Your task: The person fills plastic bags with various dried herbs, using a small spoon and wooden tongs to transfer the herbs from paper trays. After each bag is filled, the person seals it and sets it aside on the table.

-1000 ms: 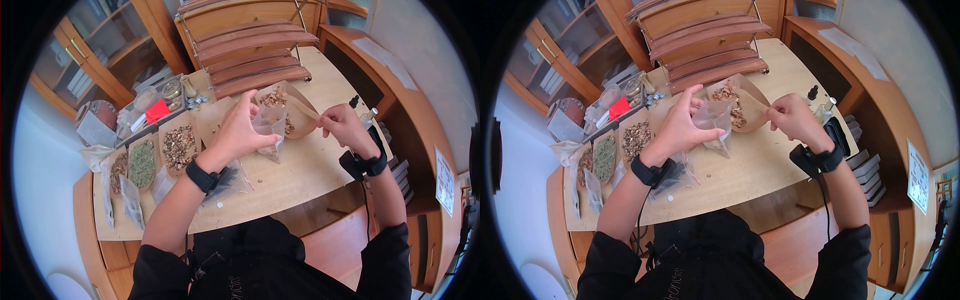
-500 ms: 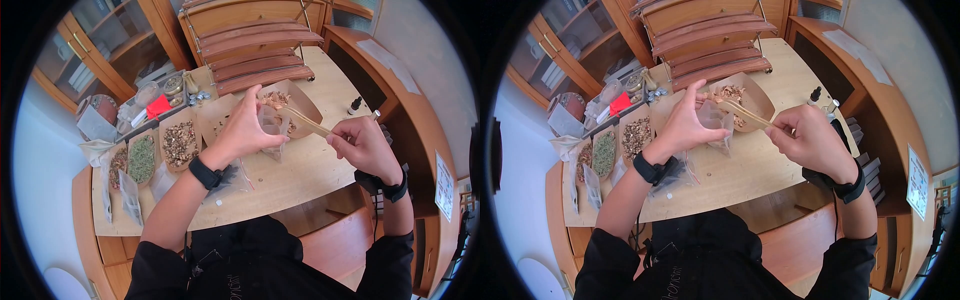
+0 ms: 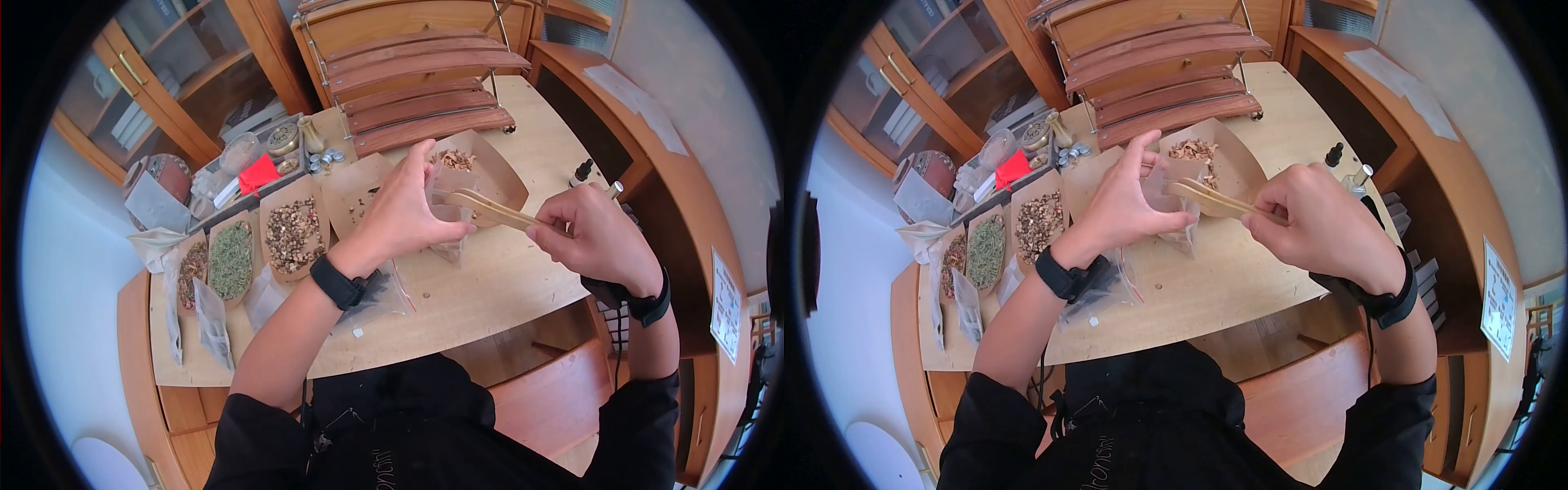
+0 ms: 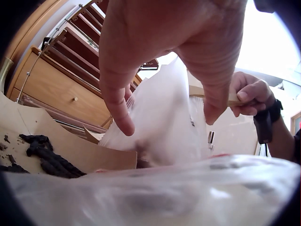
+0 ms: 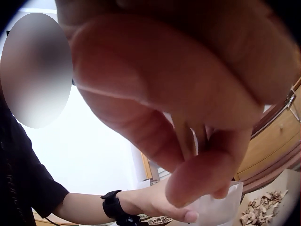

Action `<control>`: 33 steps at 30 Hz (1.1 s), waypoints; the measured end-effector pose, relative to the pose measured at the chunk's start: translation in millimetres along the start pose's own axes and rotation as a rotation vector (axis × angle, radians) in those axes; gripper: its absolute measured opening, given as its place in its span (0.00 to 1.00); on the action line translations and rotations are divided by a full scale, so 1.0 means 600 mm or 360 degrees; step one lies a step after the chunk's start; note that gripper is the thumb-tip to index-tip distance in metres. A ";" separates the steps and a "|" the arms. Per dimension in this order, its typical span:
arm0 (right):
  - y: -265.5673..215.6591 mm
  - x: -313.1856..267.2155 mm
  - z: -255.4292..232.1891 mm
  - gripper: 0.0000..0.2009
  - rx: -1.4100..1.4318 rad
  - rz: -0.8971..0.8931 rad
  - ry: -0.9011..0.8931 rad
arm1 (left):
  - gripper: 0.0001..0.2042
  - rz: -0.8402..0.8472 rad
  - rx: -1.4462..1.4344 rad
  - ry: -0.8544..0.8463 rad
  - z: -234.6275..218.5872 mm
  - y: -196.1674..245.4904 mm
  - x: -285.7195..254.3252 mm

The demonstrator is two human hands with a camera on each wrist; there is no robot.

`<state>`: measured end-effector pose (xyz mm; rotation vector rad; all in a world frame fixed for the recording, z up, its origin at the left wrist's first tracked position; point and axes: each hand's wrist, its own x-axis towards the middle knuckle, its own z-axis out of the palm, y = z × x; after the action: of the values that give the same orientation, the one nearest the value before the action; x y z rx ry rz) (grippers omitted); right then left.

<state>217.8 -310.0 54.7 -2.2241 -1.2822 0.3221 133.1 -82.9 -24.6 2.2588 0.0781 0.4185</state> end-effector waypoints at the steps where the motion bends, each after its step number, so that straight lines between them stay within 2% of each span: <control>1: -0.003 0.002 -0.003 0.11 -0.0016 0.0033 -0.0017 | 0.53 -0.0001 0.0000 0.0001 0.000 0.001 0.000; 3: -0.003 0.003 -0.002 0.11 -0.0033 0.0067 -0.0036 | 0.53 -0.0003 -0.0001 0.0002 0.000 0.000 0.000; 5: 0.005 0.001 0.003 0.11 0.0198 0.0035 0.0125 | 0.52 0.0039 -0.0013 0.0002 0.001 -0.004 0.000; 9: 0.008 -0.001 0.000 0.11 0.0193 0.0120 0.0078 | 0.52 0.0178 0.0024 -0.0076 -0.009 -0.015 0.000; 11: 0.010 -0.002 0.002 0.11 0.0134 0.0135 0.0025 | 0.44 0.0153 -0.0045 -0.0218 -0.021 -0.007 -0.002; 12: 0.011 -0.002 0.004 0.11 0.0135 0.0135 0.0026 | 0.44 0.0153 -0.0044 -0.0219 -0.022 -0.011 -0.001; 14: 0.012 -0.001 0.008 0.11 0.0091 0.0085 0.0028 | 0.30 -0.0029 -0.0582 -0.0328 -0.023 -0.028 0.009; 15: 0.013 -0.002 0.011 0.11 0.0094 0.0087 0.0023 | 0.30 -0.0035 -0.0584 -0.0329 -0.026 -0.040 0.014; 17: 0.012 -0.001 0.014 0.12 0.0237 0.0150 0.0037 | 0.17 -0.0145 -0.0953 -0.0397 -0.033 -0.061 0.024; 18: 0.014 0.000 0.015 0.12 0.0236 0.0148 0.0036 | 0.17 -0.0145 -0.0953 -0.0394 -0.034 -0.059 0.025; 20: 0.018 0.001 0.017 0.12 0.0253 0.0162 0.0022 | 0.11 -0.0129 -0.0663 -0.0405 -0.035 -0.053 0.027; 23: 0.021 -0.001 0.017 0.13 0.0286 0.0164 0.0040 | 0.07 -0.0047 -0.0751 -0.0326 -0.025 -0.071 0.029; 27: 0.031 -0.011 0.012 0.13 0.0341 0.0160 0.0076 | 0.06 -0.0072 -0.0674 -0.0311 -0.024 -0.066 0.028; 29: 0.042 -0.017 0.002 0.13 0.0503 0.0097 0.0285 | 0.06 -0.0067 -0.0644 -0.0192 -0.017 -0.064 0.028; 33: 0.041 -0.023 -0.017 0.12 0.0718 0.0314 0.0592 | 0.06 0.0039 -0.0574 -0.0097 -0.025 -0.043 0.031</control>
<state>233.2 -334.8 48.0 -1.9065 -0.7128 0.2280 147.8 -51.6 -29.7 1.9163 -0.0530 0.3456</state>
